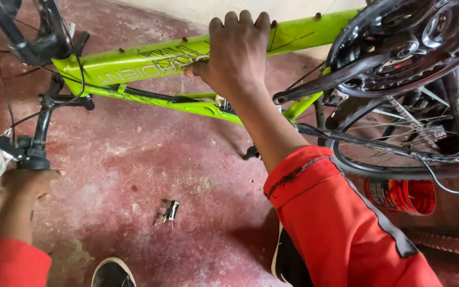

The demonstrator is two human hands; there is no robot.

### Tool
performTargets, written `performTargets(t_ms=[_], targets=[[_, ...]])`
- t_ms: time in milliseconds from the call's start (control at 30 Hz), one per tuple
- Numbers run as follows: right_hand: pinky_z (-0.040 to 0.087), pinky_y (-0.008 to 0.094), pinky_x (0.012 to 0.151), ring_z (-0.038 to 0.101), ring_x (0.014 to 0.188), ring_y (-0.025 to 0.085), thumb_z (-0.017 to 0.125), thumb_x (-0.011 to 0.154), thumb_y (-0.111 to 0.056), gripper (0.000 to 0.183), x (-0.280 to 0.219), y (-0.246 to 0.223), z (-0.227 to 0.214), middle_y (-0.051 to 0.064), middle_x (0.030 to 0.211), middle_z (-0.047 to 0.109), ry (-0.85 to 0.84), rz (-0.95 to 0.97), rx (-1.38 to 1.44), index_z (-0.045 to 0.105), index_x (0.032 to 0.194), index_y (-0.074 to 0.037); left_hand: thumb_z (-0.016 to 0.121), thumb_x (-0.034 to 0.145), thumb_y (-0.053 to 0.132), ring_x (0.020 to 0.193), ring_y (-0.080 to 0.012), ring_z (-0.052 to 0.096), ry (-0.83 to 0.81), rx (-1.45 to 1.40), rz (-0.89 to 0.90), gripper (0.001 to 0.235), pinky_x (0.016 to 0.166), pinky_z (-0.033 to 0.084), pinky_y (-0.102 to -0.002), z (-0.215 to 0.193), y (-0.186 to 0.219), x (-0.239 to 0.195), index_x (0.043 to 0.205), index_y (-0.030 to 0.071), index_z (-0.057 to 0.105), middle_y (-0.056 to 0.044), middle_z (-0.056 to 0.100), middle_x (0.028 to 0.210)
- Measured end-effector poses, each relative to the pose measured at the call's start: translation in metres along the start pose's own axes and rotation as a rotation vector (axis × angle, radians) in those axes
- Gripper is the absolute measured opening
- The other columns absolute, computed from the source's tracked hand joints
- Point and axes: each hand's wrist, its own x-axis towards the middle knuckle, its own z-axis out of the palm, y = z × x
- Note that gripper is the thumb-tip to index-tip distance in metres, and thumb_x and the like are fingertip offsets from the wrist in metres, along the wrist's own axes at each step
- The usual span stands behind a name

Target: The person adjusts the rear derailleur and chain of a green mountain bike using a wrench. They rotate the pedals to test the chain movement and make further adjustments to the derailleur mechanism.

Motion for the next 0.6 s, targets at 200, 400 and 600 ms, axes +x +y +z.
performTargets(t_ms=[200, 400, 600], targets=[[0.033, 0.048, 0.089, 0.054, 0.08, 0.028, 0.084, 0.057, -0.083, 0.086, 0.001, -0.001, -0.002, 0.009, 0.081, 0.063, -0.039, 0.021, 0.011, 0.071, 0.093, -0.006, 0.076, 0.084, 0.012, 0.043, -0.0226, 0.033, -0.436, -0.078, -0.089, 0.03, 0.037, 0.027, -0.036, -0.014, -0.003, 0.016, 0.077, 0.002, 0.049, -0.011, 0.04, 0.058], [0.033, 0.049, 0.089, 0.053, 0.08, 0.028, 0.084, 0.059, -0.081, 0.083, 0.0, 0.0, -0.002, 0.01, 0.081, 0.062, -0.024, 0.013, 0.019, 0.071, 0.091, -0.006, 0.072, 0.088, 0.028, 0.05, -0.0141, 0.025, -0.543, -0.14, -0.094, 0.028, 0.044, 0.029, -0.033, -0.02, -0.001, 0.01, 0.095, 0.006, 0.055, -0.005, 0.034, 0.065], [0.033, 0.05, 0.089, 0.053, 0.082, 0.03, 0.084, 0.059, -0.079, 0.082, 0.0, 0.0, -0.001, 0.011, 0.083, 0.062, -0.004, -0.002, 0.033, 0.071, 0.092, -0.006, 0.088, 0.072, 0.056, 0.041, -0.0286, 0.054, 0.088, 0.507, 0.029, 0.091, 0.038, 0.046, -0.038, 0.007, -0.01, 0.019, 0.112, -0.015, 0.048, -0.021, 0.06, 0.075]])
